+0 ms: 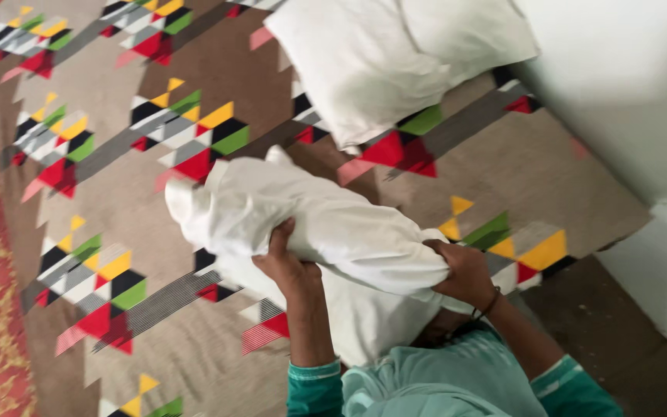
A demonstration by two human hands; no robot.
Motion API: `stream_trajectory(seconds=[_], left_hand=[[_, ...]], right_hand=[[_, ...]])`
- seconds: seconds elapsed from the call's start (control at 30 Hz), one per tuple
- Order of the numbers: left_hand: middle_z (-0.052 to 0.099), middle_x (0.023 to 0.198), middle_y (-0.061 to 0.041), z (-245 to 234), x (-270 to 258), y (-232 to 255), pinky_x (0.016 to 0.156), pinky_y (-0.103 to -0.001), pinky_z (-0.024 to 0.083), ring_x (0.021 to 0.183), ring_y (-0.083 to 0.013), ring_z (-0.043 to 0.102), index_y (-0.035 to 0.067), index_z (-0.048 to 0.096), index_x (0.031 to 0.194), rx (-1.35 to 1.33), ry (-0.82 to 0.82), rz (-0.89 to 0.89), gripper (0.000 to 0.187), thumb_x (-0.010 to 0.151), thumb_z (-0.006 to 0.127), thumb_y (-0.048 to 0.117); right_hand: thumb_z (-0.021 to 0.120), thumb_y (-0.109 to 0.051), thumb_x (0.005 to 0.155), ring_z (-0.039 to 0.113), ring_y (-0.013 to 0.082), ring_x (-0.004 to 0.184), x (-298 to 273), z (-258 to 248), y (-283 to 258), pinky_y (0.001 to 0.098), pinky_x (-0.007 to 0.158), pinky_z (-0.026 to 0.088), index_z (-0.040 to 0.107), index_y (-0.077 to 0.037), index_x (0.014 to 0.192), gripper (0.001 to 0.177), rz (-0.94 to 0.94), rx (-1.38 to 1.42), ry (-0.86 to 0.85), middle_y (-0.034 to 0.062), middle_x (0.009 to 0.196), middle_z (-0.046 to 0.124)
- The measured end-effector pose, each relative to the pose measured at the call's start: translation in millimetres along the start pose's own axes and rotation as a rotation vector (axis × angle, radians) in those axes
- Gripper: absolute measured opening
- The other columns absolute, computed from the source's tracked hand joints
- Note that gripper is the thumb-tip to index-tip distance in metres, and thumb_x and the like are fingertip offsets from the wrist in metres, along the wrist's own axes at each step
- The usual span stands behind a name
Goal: The person places a white pillowcase onto a bed, inserts a floral pillow into it, and smooths the cover. They then adjust the geometric-patterned bedsheet, folding the edges over the mattress to create a neat appearance.
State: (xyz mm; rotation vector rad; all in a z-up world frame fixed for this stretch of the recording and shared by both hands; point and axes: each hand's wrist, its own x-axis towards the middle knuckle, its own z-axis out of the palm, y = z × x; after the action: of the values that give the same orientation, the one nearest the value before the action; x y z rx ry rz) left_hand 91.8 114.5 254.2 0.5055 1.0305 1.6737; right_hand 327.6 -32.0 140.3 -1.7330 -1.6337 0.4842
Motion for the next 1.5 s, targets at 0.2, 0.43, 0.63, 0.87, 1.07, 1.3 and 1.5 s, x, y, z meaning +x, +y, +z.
stream_trajectory(seconds=[0.2,0.43,0.63,0.87,1.07,1.3,1.5], left_hand=[[0.066,0.121,-0.013,173,-53,-153,0.094,-0.038,0.055,0.107,-0.0275,0.066,-0.003,0.053,0.132,0.006,-0.160,-0.131,0.070,0.066,0.072,-0.006],[0.064,0.112,-0.010,336,-28,-410,0.090,-0.039,0.056,0.095,-0.0239,0.065,0.007,0.042,0.142,0.568,0.162,-0.265,0.090,0.067,0.091,0.014],[0.063,0.106,-0.012,284,-59,-511,0.078,-0.042,0.057,0.091,-0.0228,0.062,0.005,0.050,0.142,0.773,-0.717,0.082,0.072,0.084,0.082,0.031],[0.063,0.121,-0.015,-51,-98,-446,0.092,-0.046,0.055,0.108,-0.0337,0.068,0.011,0.056,0.132,1.542,-0.404,-0.290,0.056,0.083,0.077,0.028],[0.060,0.124,-0.015,-156,-135,-376,0.090,-0.048,0.054,0.106,-0.0354,0.065,0.011,0.059,0.124,1.520,0.125,-0.299,0.047,0.083,0.076,0.027],[0.056,0.127,-0.017,-223,-145,-347,0.090,-0.046,0.055,0.101,-0.0343,0.068,0.011,0.063,0.122,1.357,0.219,-0.321,0.041,0.086,0.074,0.029],[0.053,0.131,-0.023,-308,-104,-306,0.099,-0.050,0.049,0.119,-0.0449,0.056,0.005,0.053,0.137,1.474,0.415,-0.188,0.078,0.076,0.086,0.041]], right_hand=[[0.084,-0.017,0.046,0.078,0.0259,0.090,-11,-126,159,0.0368,0.081,0.060,0.070,-0.012,0.124,0.079,0.305,0.191,-0.045,0.0148,0.098,0.079],[0.076,-0.014,0.057,0.069,0.0232,0.094,28,-203,390,0.0397,0.089,0.055,0.068,0.000,0.130,0.074,0.499,0.639,-0.118,0.0124,0.107,0.076],[0.078,-0.038,0.070,0.053,0.0349,0.119,70,-251,545,0.0541,0.096,0.047,0.047,-0.008,0.147,0.089,0.768,0.136,-0.088,0.0167,0.136,0.056],[0.077,-0.052,0.076,0.029,0.0430,0.150,57,-134,491,0.0753,0.101,0.038,0.039,-0.021,0.159,0.097,0.599,-0.568,-0.105,0.0133,0.167,0.032],[0.077,-0.048,0.071,0.033,0.0493,0.144,31,11,362,0.0700,0.105,0.037,0.048,-0.012,0.147,0.089,0.039,-0.364,-0.271,0.0191,0.160,0.037],[0.075,-0.051,0.077,0.050,0.0364,0.140,25,121,261,0.0479,0.117,0.041,0.054,-0.018,0.147,0.080,0.062,-0.134,-0.784,0.0124,0.151,0.055],[0.089,-0.064,0.062,0.036,0.0395,0.148,59,203,211,0.0461,0.118,0.034,0.025,-0.006,0.158,0.129,0.227,0.003,-0.917,0.0247,0.160,0.036]])
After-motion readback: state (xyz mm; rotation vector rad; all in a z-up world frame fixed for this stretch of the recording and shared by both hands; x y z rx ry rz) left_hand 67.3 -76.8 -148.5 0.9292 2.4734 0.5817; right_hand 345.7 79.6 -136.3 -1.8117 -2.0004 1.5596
